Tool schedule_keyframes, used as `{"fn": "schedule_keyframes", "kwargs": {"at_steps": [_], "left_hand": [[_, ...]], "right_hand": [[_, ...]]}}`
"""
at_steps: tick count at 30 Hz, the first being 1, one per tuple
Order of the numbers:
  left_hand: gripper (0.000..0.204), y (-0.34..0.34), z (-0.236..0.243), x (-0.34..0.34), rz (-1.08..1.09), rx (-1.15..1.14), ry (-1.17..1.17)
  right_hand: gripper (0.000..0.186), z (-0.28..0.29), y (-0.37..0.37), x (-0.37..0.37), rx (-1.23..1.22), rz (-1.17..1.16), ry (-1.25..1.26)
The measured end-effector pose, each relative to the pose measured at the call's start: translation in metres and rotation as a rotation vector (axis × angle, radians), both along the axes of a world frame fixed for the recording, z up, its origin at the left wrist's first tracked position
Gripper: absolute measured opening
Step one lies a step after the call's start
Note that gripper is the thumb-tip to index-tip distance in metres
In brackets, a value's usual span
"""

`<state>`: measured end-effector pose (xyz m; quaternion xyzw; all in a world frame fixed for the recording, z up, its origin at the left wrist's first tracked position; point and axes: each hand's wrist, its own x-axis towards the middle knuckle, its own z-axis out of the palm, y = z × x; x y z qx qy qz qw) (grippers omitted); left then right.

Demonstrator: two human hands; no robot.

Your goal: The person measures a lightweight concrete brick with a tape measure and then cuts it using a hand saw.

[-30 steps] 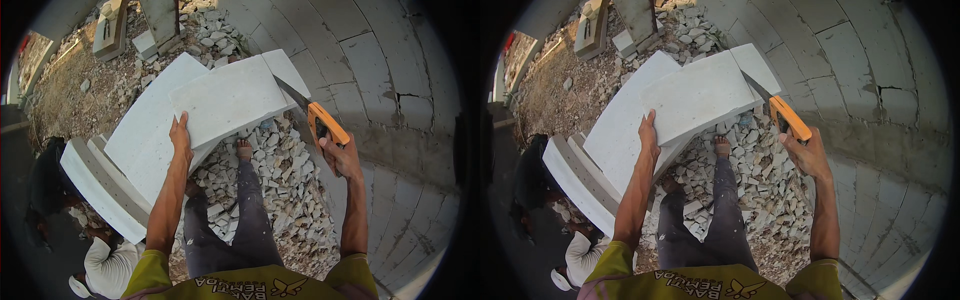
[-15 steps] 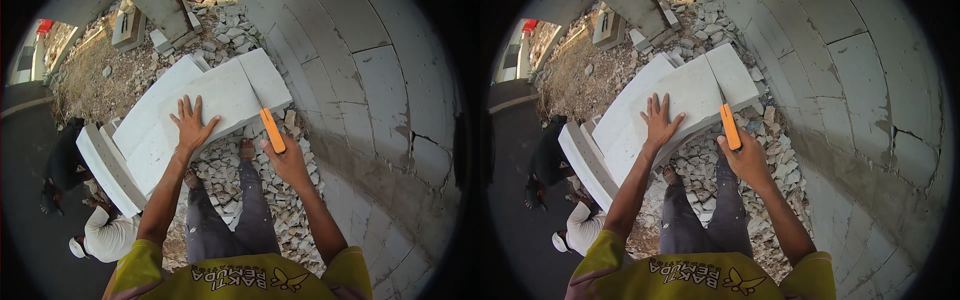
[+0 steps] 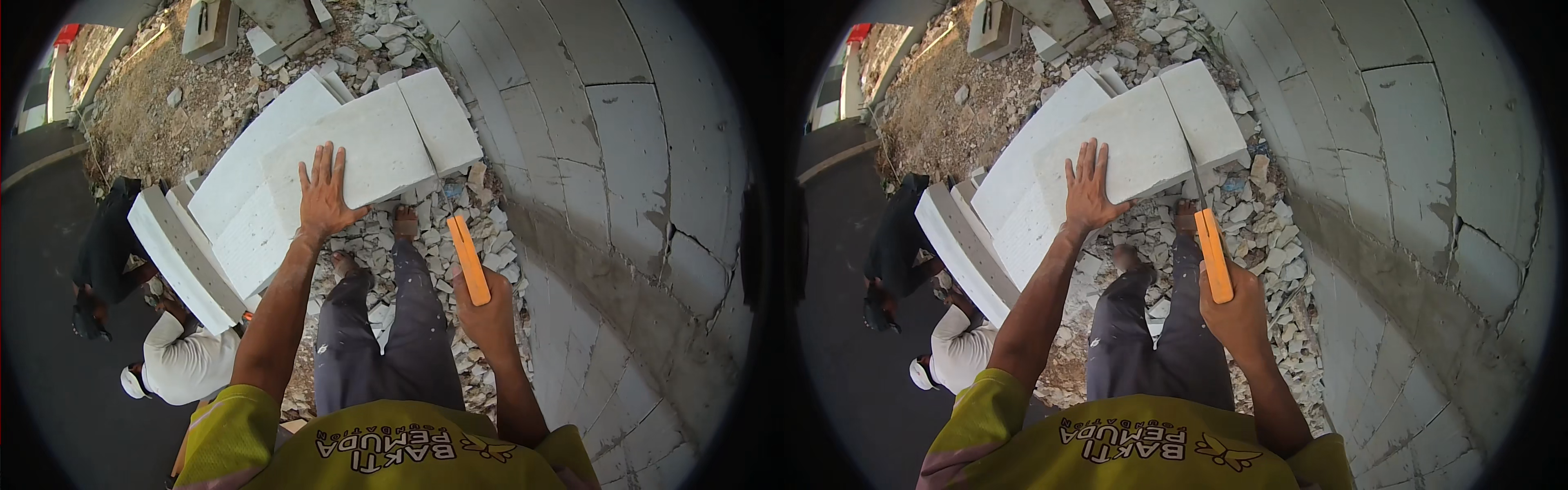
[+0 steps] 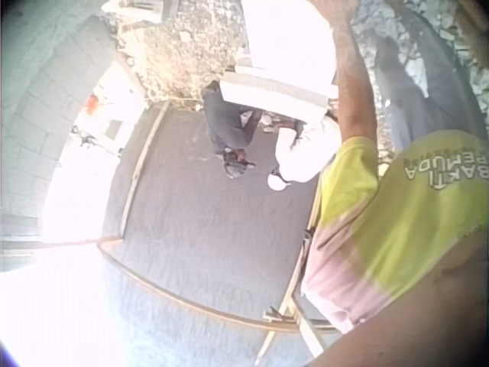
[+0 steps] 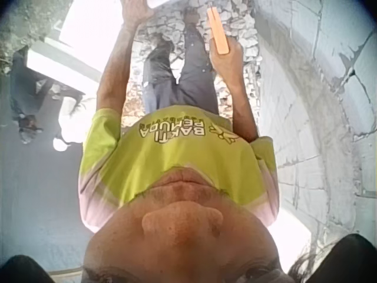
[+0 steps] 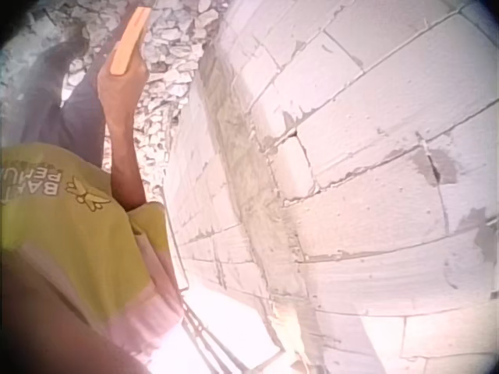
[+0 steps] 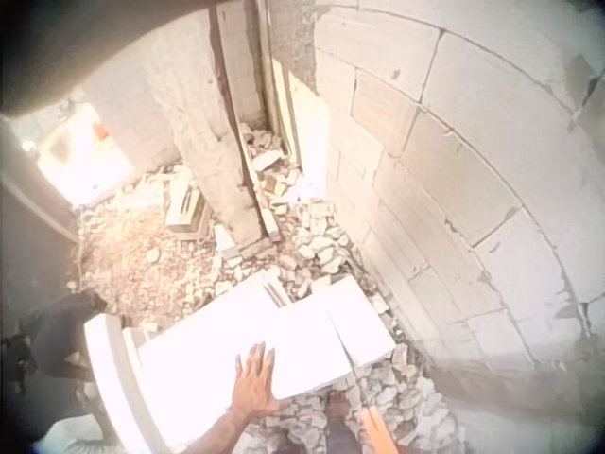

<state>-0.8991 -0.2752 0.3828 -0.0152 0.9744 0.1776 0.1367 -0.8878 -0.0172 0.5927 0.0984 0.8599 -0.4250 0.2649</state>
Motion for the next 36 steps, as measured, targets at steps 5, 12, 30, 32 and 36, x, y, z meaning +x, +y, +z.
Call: {"fn": "schedule_keyframes", "kwargs": {"at_steps": [5, 12, 30, 32, 36], "left_hand": [[0.125, 0.005, -0.001, -0.005, -0.018, 0.021, -0.003], [0.123, -0.005, -0.002, 0.002, 0.024, 0.023, -0.004], [0.125, 0.004, 0.002, -0.013, -0.01, 0.095, 0.033], [0.124, 0.004, 0.002, -0.012, -0.007, 0.084, 0.02], [0.123, -0.012, -0.003, -0.001, 0.032, 0.06, 0.041]], "right_hand": [[0.034, -0.055, -0.025, -0.071, 0.108, 0.054, -0.009], [0.034, -0.002, -0.027, -0.018, 0.142, -0.028, -0.041], [0.031, -0.045, -0.029, -0.056, 0.192, -0.023, -0.119], [0.033, -0.058, -0.031, -0.067, 0.186, -0.011, -0.122], [0.028, 0.018, -0.028, -0.024, 0.101, -0.042, -0.178]]}}
